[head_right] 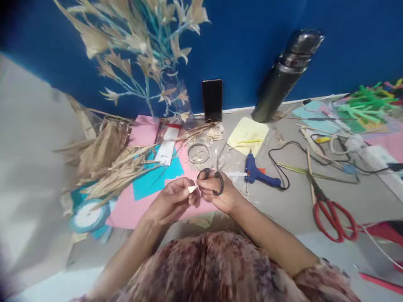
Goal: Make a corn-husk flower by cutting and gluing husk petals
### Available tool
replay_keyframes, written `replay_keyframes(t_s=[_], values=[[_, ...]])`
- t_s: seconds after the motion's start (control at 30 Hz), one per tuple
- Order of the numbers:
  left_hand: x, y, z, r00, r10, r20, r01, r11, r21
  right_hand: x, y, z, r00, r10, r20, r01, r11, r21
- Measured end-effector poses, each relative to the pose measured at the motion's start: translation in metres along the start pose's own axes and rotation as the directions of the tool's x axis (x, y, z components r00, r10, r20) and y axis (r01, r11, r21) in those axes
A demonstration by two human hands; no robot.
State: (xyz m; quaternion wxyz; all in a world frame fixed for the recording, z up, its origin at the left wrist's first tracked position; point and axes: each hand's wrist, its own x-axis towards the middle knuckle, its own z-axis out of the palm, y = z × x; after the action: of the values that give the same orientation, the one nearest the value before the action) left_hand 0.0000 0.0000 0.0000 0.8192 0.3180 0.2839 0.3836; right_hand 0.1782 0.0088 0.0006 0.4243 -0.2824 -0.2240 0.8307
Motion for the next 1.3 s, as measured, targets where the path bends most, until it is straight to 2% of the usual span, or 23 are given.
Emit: replay_keyframes(t_s=[0.13,0.23,0.3,0.4,0.53,0.63,0.77,0.9,0.97,1.03,1.2,1.3], values=[[-0.001,0.002,0.002,0.998,-0.005,-0.066,0.008,0.998,0.055,0.000,0.004,0.001,0.992,-0.127,-0.023,0.120,0.973,-0.196],[-0.001,0.002,0.003,0.991,0.006,-0.130,0.014,0.988,0.154,-0.001,0.007,0.000,0.983,-0.146,-0.108,0.100,0.932,-0.349],[-0.001,0.001,0.004,0.990,0.021,-0.140,0.009,0.978,0.210,-0.001,0.009,-0.001,0.981,-0.131,-0.140,0.073,0.929,-0.362],[-0.002,0.001,0.005,0.993,0.037,-0.113,-0.008,0.968,0.250,0.000,0.010,-0.002,0.993,-0.073,-0.089,0.049,0.969,-0.242],[-0.003,0.004,0.006,0.997,0.029,-0.069,-0.016,0.985,0.174,0.001,0.005,-0.005,0.999,0.029,0.019,-0.029,0.999,0.020],[-0.003,0.006,0.006,0.996,0.029,-0.089,-0.020,0.995,0.100,0.001,0.000,-0.004,1.000,0.002,0.020,-0.004,0.997,0.075],[-0.002,0.006,0.008,0.987,0.052,-0.149,-0.039,0.996,0.085,-0.002,0.003,0.002,0.989,-0.135,-0.055,0.126,0.981,-0.149],[0.000,0.001,0.009,0.973,0.083,-0.215,-0.049,0.986,0.157,-0.004,0.006,0.007,0.971,-0.198,-0.135,0.131,0.910,-0.393],[0.001,-0.001,0.009,0.972,0.077,-0.221,-0.038,0.984,0.176,-0.005,0.006,0.007,0.965,-0.204,-0.163,0.111,0.886,-0.450],[0.000,-0.002,0.009,0.980,0.048,-0.193,-0.018,0.988,0.154,-0.005,0.006,0.005,0.975,-0.170,-0.145,0.098,0.908,-0.408],[-0.002,0.000,0.009,0.997,-0.006,-0.071,0.006,1.000,0.000,-0.002,0.004,0.000,0.997,-0.065,-0.028,0.062,0.992,-0.112],[-0.002,0.003,0.010,0.998,-0.012,-0.066,0.010,0.999,-0.036,-0.001,0.001,-0.001,0.990,-0.137,-0.020,0.134,0.985,-0.106]])
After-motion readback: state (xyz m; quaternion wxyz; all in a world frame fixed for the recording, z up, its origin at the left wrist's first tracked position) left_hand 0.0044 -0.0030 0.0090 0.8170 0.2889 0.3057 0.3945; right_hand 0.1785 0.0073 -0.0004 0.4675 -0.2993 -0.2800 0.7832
